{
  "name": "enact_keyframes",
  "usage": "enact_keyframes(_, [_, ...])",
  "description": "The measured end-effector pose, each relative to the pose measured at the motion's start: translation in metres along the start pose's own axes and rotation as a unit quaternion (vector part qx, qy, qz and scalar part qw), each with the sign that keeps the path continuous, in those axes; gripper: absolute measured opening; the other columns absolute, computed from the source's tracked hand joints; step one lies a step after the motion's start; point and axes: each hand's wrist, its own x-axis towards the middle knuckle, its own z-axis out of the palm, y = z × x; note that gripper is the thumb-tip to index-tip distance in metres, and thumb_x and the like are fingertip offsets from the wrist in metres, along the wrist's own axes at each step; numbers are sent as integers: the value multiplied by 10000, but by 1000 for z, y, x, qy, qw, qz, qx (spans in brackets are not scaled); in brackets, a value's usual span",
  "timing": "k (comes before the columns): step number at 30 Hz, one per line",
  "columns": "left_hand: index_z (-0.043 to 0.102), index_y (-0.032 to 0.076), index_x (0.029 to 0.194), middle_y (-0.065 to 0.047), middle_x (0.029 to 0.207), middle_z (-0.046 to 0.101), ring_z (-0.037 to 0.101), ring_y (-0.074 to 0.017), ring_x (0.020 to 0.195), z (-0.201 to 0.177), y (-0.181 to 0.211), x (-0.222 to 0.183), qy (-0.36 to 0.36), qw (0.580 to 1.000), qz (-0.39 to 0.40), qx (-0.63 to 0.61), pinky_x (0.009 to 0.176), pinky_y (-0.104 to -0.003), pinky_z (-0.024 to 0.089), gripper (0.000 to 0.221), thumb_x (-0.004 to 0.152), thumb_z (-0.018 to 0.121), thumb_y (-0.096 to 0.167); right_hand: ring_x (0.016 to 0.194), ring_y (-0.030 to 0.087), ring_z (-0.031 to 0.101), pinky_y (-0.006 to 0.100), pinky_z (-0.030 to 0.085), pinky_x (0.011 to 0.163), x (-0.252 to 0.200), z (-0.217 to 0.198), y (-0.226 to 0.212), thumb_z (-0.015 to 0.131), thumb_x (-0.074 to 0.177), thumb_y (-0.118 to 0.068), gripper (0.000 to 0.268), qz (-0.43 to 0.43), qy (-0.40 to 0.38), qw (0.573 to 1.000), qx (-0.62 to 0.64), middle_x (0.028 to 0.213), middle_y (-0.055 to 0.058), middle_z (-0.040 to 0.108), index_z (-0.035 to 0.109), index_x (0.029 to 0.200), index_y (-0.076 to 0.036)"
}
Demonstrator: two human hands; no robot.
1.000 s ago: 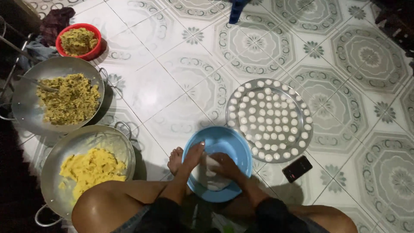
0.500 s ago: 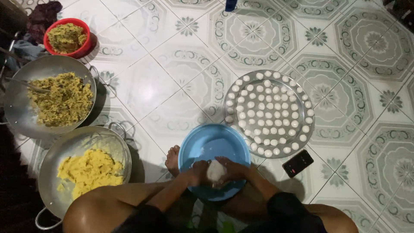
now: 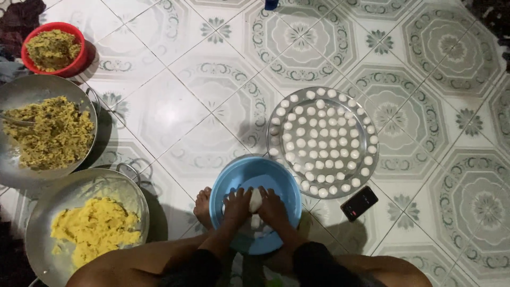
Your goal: A person sits on the floor and kneads a small ball of white dough in a blue plastic bowl.
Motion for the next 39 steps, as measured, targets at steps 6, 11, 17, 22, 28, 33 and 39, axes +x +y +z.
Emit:
enact_keyframes(6, [245, 350, 1628, -77, 1627, 320, 319, -432, 1466, -5, -5, 16, -65, 996, -56, -38, 1133, -703, 350, 1000, 814, 815, 466, 1411, 577, 391, 645, 429, 1110, 26, 16, 21, 704, 869, -526, 1046, 35, -49, 997, 51, 1607, 299, 298, 134, 1693, -225])
enact_keyframes(11, [58, 308, 1690, -148, 1729, 92, 119, -534, 1542, -9, -10, -6, -145, 984, -25, -98, 1138, -767, 255, 1122, 847, 764, 532, 1602, 403, 112, 576, 187, 1284, 32, 2, 52, 724, 900, -468, 1108, -3, -193, 980, 50, 1744, 159, 117, -26, 1697, -298])
enact_keyframes(17, [31, 275, 1699, -201, 1702, 125, 106, -556, 1520, -28, 9, -33, -117, 991, -10, -70, 1141, -760, 200, 1123, 872, 775, 426, 1482, 447, 387, 596, 390, 1163, 3, -17, 15, 705, 921, -412, 1069, 36, -169, 984, -39, 1720, 168, 138, -44, 1681, -353])
enact_keyframes(22, [31, 342, 1688, -142, 1674, 214, 188, -499, 1500, -18, 10, -14, -94, 995, -38, -18, 1101, -730, 265, 1068, 897, 732, 491, 1328, 463, 558, 548, 541, 1020, -7, -28, -12, 597, 987, -306, 876, 24, -88, 996, -15, 1616, 296, 310, 96, 1695, -181])
enact_keyframes(28, [385, 374, 1598, -149, 1422, 535, 522, -473, 1278, 2, 6, 24, 209, 973, 21, 99, 959, -723, 433, 1017, 730, 913, 430, 1109, 419, 691, 475, 649, 798, 9, 3, -9, 494, 1013, -224, 753, 113, 38, 993, -21, 1468, 313, 437, 142, 1665, -89])
enact_keyframes(33, [541, 234, 1476, -174, 1341, 574, 587, -389, 1207, 19, -14, 67, 306, 935, 20, 179, 948, -498, 447, 594, 930, 679, 423, 1032, 416, 706, 457, 621, 700, 12, 47, 26, 633, 921, -554, 1039, 190, 60, 939, 281, 1360, 384, 515, 182, 1578, 114])
enact_keyframes(39, [519, 144, 1477, -195, 1497, 482, 400, -453, 1422, 1, -5, 45, 93, 987, 41, 121, 1121, -624, 334, 744, 833, 717, 460, 1407, 488, 494, 600, 281, 1213, 8, -11, 26, 145, 1005, -813, 1060, 214, 15, 961, 176, 1454, 340, 561, 522, 1470, 62])
